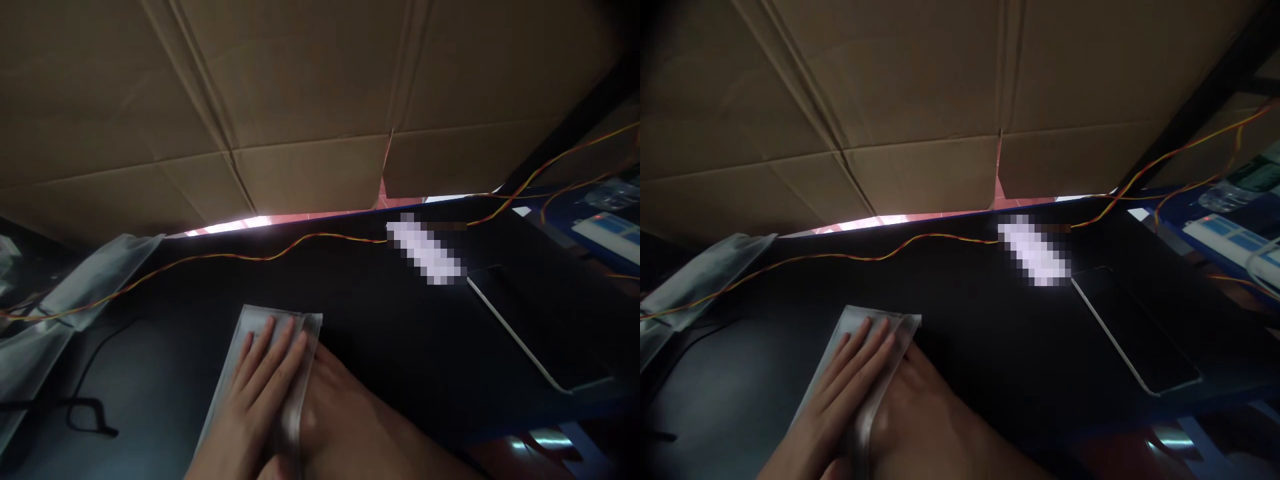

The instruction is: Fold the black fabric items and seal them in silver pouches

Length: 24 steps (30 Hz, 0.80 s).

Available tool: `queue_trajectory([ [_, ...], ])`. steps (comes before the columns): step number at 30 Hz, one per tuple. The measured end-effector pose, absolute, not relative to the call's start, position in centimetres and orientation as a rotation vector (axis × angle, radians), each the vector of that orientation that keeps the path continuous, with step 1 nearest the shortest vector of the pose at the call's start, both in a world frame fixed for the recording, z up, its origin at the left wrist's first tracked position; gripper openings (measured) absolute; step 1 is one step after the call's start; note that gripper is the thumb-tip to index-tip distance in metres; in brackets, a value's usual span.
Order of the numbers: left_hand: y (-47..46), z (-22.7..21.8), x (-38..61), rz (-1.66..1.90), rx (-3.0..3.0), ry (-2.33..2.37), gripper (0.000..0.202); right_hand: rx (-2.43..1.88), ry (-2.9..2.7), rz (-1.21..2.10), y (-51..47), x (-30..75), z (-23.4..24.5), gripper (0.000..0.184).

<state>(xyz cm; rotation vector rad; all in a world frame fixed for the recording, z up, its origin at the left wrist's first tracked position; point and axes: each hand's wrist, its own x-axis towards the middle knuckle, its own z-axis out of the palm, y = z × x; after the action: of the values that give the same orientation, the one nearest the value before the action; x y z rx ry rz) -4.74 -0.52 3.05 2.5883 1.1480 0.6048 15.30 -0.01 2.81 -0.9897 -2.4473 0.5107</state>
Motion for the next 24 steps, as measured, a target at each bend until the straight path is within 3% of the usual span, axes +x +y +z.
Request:
queue_trajectory([
  [3, 0.1, 2.3, -7.1, 0.518, 2.677, 1.14, 0.093, -0.888, -2.462, 0.699, 0.1, 19.1, 4.9, 0.033],
  [8, 0.4, 1.3, -7.9, 0.386, 2.747, 1.146, 0.117, -1.036, -2.548, 0.677, -0.4, 21.7, 5.4, 0.049],
  [12, 0.4, 1.5, -6.8, 0.419, 2.744, 1.16, 0.118, -0.93, -2.547, 0.58, -1.0, 19.3, 3.4, 0.027],
  [14, 0.6, 1.6, -6.9, 0.385, 2.767, 1.143, 0.121, -0.903, -2.506, 0.545, -1.4, 17.7, 1.9, 0.025],
  [20, 0.6, 1.5, -6.6, 0.343, 2.808, 1.161, 0.124, -1.126, -2.338, 0.375, -1.5, 14.6, -1.0, 0.057],
  [24, 0.5, 2.0, -6.0, 0.387, 2.843, 1.185, 0.114, -1.013, -2.369, 0.363, -0.3, 15.4, 1.0, 0.056],
])
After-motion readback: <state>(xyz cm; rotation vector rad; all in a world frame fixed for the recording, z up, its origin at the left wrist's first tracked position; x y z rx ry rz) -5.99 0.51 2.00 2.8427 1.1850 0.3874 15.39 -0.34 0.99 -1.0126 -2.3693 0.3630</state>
